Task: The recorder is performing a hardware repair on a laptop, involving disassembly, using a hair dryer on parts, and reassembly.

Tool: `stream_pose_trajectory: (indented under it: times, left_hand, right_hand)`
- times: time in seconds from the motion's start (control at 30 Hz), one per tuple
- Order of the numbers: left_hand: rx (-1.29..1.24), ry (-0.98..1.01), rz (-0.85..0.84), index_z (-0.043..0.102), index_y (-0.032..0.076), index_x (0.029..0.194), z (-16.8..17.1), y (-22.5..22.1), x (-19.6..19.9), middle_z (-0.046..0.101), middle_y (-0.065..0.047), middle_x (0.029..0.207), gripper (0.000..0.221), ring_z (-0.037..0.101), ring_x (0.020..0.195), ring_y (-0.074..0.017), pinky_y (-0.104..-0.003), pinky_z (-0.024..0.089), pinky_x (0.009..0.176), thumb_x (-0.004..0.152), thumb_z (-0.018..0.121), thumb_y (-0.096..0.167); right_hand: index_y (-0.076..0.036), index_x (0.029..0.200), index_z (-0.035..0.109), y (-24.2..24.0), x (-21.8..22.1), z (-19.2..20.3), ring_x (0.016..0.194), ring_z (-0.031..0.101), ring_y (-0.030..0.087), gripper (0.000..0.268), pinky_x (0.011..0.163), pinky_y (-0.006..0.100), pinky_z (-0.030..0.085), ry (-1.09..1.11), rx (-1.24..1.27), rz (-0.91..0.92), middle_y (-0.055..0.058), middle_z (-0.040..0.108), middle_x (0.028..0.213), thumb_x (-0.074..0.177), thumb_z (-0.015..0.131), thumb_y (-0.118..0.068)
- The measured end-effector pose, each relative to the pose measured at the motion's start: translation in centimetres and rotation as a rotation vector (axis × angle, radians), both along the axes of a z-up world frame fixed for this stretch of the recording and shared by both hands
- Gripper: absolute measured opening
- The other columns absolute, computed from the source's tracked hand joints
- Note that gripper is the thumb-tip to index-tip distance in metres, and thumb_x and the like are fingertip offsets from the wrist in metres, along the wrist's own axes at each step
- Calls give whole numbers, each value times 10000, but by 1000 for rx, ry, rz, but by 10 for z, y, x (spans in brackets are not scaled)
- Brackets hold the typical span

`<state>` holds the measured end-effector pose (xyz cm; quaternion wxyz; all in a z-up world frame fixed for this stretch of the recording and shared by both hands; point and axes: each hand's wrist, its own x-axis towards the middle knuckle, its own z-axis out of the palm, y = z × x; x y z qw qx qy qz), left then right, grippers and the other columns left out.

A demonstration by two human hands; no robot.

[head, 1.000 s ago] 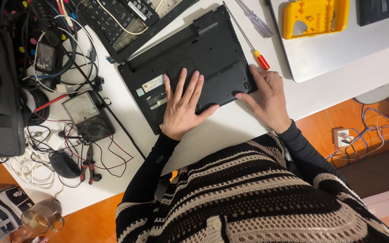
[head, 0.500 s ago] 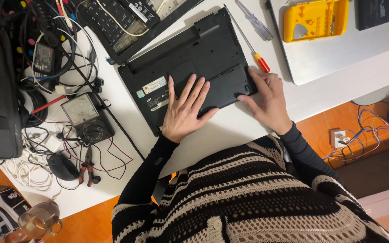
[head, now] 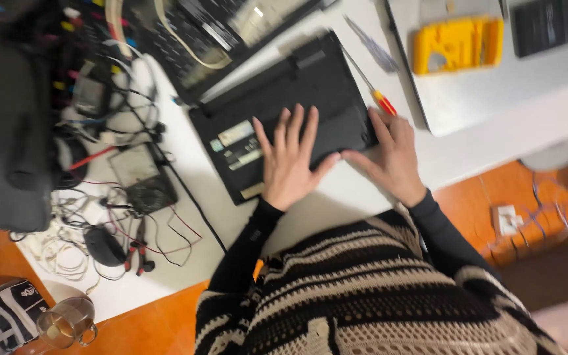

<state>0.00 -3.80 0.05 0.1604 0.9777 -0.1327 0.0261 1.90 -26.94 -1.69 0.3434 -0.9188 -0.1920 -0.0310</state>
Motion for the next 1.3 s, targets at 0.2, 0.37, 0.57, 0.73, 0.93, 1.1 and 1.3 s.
stream_pose_trajectory:
  times: [0.2,0.37,0.57,0.73,0.93,1.1,1.3]
  left_hand:
    - [6,-57,70,362,23,1582,-3,2,-2,425,-235,1581,913,366,1487,-418,-772,30,1214,976,507,692]
    - [61,-81,16,349,27,1593,-8,-1,-5,406,-239,1602,919,342,1511,-415,-810,32,1169,970,449,695]
    - [52,-20,33,317,39,1603,-7,-4,-4,382,-235,1605,919,326,1514,-414,-815,10,1169,966,451,688]
    - [94,-54,11,325,118,1622,-12,-4,-8,381,-238,1608,864,319,1517,-437,-814,9,1164,978,446,682]
    - [57,-85,18,342,154,1618,-14,-5,-7,372,-265,1608,874,313,1507,-460,-827,21,1148,962,442,723]
    - [48,-92,42,340,158,1613,-14,-4,-8,379,-266,1613,876,324,1512,-459,-828,19,1150,956,435,729]
    - [72,-76,19,326,168,1635,-17,-5,-7,368,-253,1613,910,314,1522,-458,-827,16,1161,953,413,764]
  right_hand:
    - [64,1467,545,5,1,-4,1045,503,322,909,973,431,405,-65,2,26,157,558,1146,813,830,-499]
    - [76,1444,543,7,-2,-14,971,472,300,916,895,415,374,-41,-68,-55,141,500,1010,784,830,-489]
    - [74,1453,541,13,-6,-20,964,461,270,886,904,407,364,-27,-38,-103,125,485,1034,825,802,-493]
    - [70,1449,542,11,-10,-23,945,451,275,828,904,401,366,5,-3,-145,132,479,1020,860,781,-460]
    - [17,1464,551,11,-8,-24,983,468,280,645,932,412,376,11,64,-146,128,514,1064,962,703,-359]
    - [4,1445,568,16,-9,-24,946,464,287,624,901,423,378,50,38,-185,144,497,1020,946,715,-341]
    - [0,1428,568,11,-7,-27,932,463,287,572,880,419,382,38,62,-186,148,488,1005,965,694,-312]
